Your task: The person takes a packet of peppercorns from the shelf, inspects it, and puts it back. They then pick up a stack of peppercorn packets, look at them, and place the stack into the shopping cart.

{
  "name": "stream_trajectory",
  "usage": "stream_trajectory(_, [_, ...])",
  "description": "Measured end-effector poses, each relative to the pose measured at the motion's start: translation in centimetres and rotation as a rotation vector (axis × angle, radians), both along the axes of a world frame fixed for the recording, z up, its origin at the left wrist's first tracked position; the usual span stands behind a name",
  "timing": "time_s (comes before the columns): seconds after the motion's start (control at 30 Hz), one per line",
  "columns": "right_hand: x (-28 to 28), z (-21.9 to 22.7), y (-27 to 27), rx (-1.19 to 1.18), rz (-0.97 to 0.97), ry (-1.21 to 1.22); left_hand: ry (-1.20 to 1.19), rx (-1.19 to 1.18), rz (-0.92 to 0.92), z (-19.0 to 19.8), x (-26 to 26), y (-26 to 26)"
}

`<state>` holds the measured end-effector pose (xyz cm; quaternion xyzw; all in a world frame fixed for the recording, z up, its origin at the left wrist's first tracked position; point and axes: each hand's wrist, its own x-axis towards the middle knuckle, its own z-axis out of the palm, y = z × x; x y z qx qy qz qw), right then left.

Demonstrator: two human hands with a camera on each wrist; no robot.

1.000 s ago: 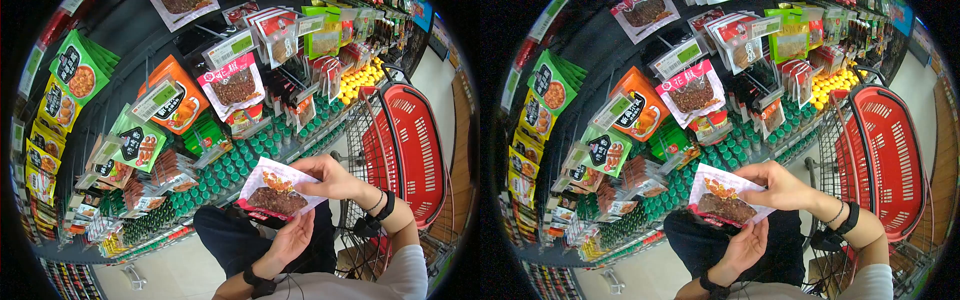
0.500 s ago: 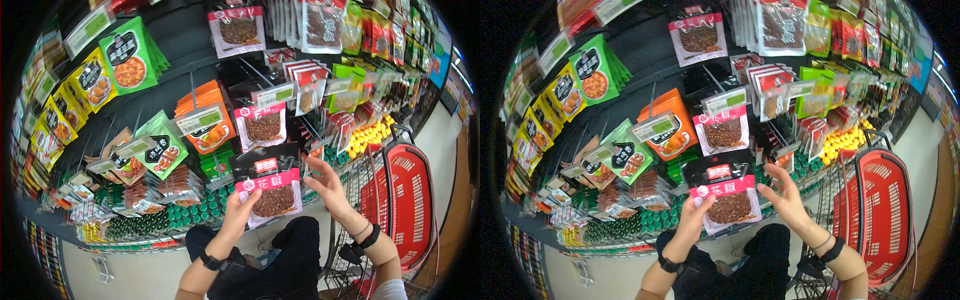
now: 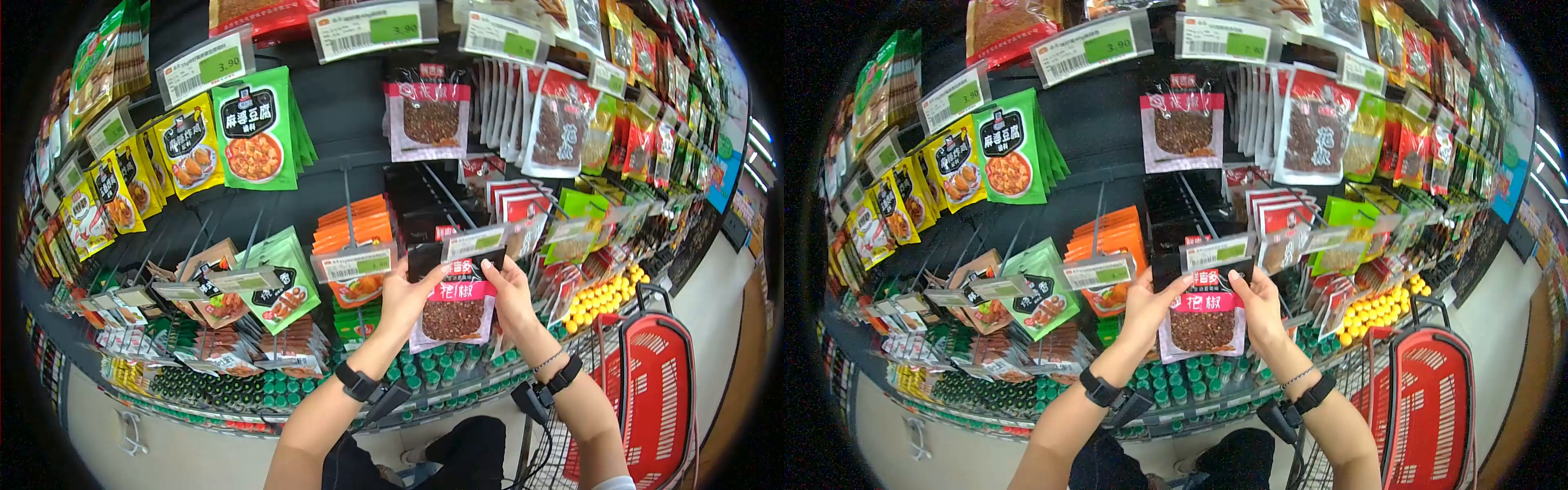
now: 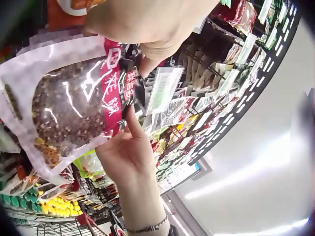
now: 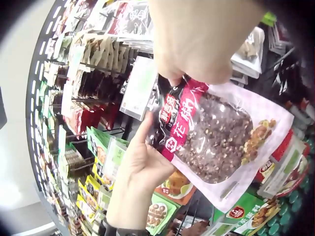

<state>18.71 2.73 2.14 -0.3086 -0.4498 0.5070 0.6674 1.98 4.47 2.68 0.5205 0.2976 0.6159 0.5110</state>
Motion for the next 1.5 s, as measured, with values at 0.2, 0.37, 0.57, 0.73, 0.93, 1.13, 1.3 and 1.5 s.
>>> stream_trajectory(0.2, [-0.4, 0.6, 2.2, 0.096, -0.072, 0.104, 0.058, 0.139, 0.165, 2.2, 1.9, 3.1])
stream_trajectory(0.37, [-0.3, -0.4, 4.2, 0.063, -0.117, 0.02, 0.153, 0.113, 0.226, 1.5, 2.0, 4.5])
stream_trajectory(0.57, [-0.8, -0.1, 5.1, -0.032, -0.297, -0.087, 0.111, 0.115, 0.246, 0.8, 2.1, 5.6])
stream_trajectory(0.73, [-1.1, -1.9, 9.9, -0.017, -0.446, 0.273, 0.188, 0.16, 0.412, -0.8, 2.6, 7.1])
stream_trajectory(0.93, [-1.7, -0.8, 8.0, -0.11, -0.718, -0.599, 0.538, 0.441, 0.479, -2.1, 1.4, -1.5])
stream_trajectory(1.13, [-2.2, -2.7, 4.6, 0.196, -1.006, -0.8, 1.116, 0.607, 0.392, -4.4, 0.1, -4.1])
stream_trajectory(1.3, [-2.6, -2.9, 0.8, 0.233, -0.885, -0.772, 1.104, 0.608, 0.348, -4.8, -0.9, -5.0])
stream_trajectory(1.5, [-0.4, -3.4, -0.9, 0.122, -0.893, -0.753, 1.051, 0.614, 0.304, -4.8, -2.6, -6.7])
